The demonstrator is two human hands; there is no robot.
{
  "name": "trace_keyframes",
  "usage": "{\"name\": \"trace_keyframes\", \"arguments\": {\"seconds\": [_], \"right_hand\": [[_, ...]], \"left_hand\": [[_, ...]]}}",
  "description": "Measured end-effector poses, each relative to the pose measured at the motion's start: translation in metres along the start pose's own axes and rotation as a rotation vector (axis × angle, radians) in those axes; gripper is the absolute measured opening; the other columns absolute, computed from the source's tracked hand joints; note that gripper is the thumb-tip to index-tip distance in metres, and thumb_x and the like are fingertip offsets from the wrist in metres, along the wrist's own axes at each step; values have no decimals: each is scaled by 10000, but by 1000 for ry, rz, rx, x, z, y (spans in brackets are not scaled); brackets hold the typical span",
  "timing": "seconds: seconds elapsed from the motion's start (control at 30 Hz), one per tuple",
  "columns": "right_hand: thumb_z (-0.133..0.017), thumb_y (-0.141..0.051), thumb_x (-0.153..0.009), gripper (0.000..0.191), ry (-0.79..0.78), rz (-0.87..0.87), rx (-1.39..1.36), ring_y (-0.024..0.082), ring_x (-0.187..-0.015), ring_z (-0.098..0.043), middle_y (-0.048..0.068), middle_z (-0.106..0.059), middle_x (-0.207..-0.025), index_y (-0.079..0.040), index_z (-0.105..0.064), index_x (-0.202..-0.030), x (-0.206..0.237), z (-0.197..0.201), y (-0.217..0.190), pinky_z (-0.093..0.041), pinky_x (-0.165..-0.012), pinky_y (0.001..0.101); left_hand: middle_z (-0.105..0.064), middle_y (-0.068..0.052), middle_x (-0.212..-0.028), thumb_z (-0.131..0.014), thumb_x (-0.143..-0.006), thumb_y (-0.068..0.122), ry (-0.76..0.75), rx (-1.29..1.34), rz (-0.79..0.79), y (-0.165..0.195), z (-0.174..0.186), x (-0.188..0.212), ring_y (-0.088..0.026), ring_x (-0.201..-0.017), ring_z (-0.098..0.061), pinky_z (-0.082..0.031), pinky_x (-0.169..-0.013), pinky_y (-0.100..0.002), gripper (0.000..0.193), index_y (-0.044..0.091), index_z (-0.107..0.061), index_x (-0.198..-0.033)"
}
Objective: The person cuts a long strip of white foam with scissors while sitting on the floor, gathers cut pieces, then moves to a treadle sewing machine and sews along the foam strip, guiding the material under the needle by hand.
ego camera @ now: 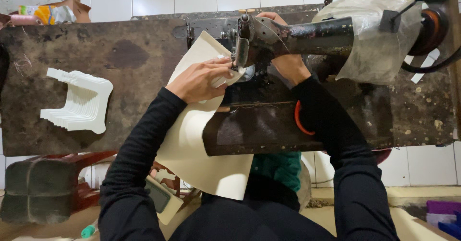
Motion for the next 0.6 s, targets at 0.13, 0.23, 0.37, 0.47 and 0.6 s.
{"name": "trace_keyframes", "arguments": {"seconds": [0.13,0.23,0.37,0.47,0.6], "right_hand": [[-576,-44,-1004,284,11,47,77,278,-1138,-627,141,-670,-1230,-36,-611,-1286,0,-4,3,-501,-973,391],[-596,-48,-982,272,22,81,265,334,-1170,-612,169,-665,-1231,-29,-637,-1250,2,-5,5,-485,-1002,440],[-572,-14,-986,311,54,95,92,378,-1201,-589,218,-642,-1271,14,-613,-1293,1,1,-1,-468,-1031,454],[-580,14,-988,319,45,79,110,373,-1213,-583,212,-637,-1276,11,-620,-1304,-4,5,-12,-464,-1045,445],[-599,44,-968,360,115,170,217,358,-1228,-575,198,-616,-1310,35,-588,-1328,-6,10,-27,-455,-1060,446]], "left_hand": [[-628,-76,-1423,-752,-847,185,9,3,10,1,0,-1,-313,-1411,-502,-489,-1060,-448,247,71,-668,-1050],[-637,-83,-1405,-737,-874,209,29,-28,37,3,-2,0,-312,-1412,-509,-476,-1071,-439,247,65,-666,-1061],[-609,-146,-1400,-734,-948,307,99,-110,14,13,-8,5,-333,-1382,-509,-433,-1129,-430,318,60,-672,-1139],[-606,-143,-1428,-704,-962,315,178,-164,62,24,-16,12,-336,-1367,-515,-421,-1127,-425,298,87,-683,-1153],[-599,-136,-1424,-694,-977,289,229,-173,96,33,-21,15,-333,-1376,-511,-425,-1140,-427,294,74,-666,-1175]]}}
Point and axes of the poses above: each hand's wrist, its own x-axis away from the middle knuckle, its own z-axis out of the back of the hand, y = z × x, the point moved 1 cm from there along -x, towards the middle knuckle
